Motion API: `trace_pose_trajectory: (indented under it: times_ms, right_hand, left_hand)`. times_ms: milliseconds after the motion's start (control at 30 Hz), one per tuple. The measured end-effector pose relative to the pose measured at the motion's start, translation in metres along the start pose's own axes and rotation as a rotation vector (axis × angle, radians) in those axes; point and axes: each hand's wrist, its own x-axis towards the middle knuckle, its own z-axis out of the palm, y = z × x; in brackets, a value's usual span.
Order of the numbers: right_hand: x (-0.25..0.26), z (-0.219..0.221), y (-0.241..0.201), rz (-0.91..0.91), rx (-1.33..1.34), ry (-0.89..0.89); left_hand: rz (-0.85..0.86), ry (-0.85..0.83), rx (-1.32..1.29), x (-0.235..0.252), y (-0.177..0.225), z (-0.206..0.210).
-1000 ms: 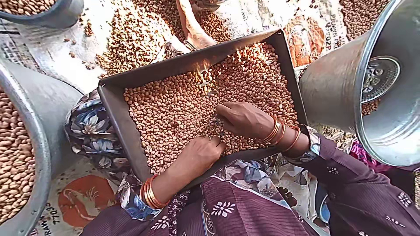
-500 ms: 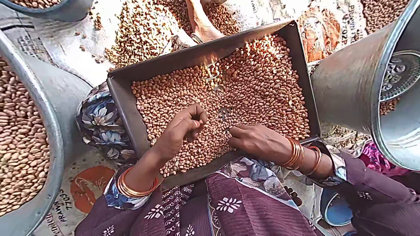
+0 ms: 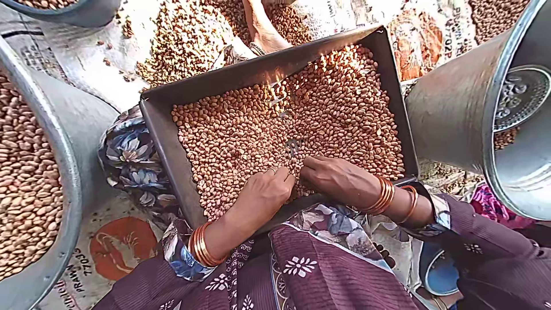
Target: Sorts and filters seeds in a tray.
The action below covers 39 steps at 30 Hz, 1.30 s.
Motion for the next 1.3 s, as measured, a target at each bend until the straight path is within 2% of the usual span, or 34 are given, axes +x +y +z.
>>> trace_pose_trajectory:
  times_ms: [167, 267, 367, 467, 533, 700, 800, 1000, 1133, 1300]
  right_hand:
    - [0.002, -0.018, 0.008, 0.098, 0.063, 0.060]
    - [0.001, -0.020, 0.010, 0.015, 0.143, 0.064]
    - [0.001, -0.007, 0.007, -0.076, 0.191, 0.028]
    - [0.002, 0.003, 0.000, -0.084, 0.143, 0.030]
    - [0.004, 0.005, -0.002, -0.096, 0.100, 0.043]
    - [0.004, 0.003, -0.005, -0.117, 0.038, 0.042]
    - [0.004, 0.003, -0.007, -0.091, 0.025, 0.003]
    - [0.006, -0.003, 0.003, -0.016, 0.103, 0.022]
    - [0.017, -0.003, 0.003, -0.012, 0.153, 0.134]
    - [0.027, 0.012, -0.007, -0.007, 0.006, 0.170]
  left_hand:
    - [0.007, 0.027, 0.087, 0.000, 0.013, 0.002]
    - [-0.002, 0.004, 0.015, -0.001, 0.010, 0.003]
    - [-0.076, 0.020, -0.235, 0.000, -0.007, -0.004]
    - [-0.272, 0.077, -0.689, 0.004, -0.024, -0.030]
    - [-0.343, 0.057, -0.838, 0.007, -0.031, -0.041]
    - [-0.118, 0.006, -0.342, 0.011, -0.026, -0.016]
    - [-0.097, -0.041, -0.135, 0.010, -0.022, -0.008]
    - [-0.089, -0.036, -0.058, 0.007, -0.023, -0.009]
    - [-0.084, 0.001, 0.004, 0.010, -0.019, -0.009]
    - [-0.203, -0.063, -0.009, 0.013, -0.015, -0.015]
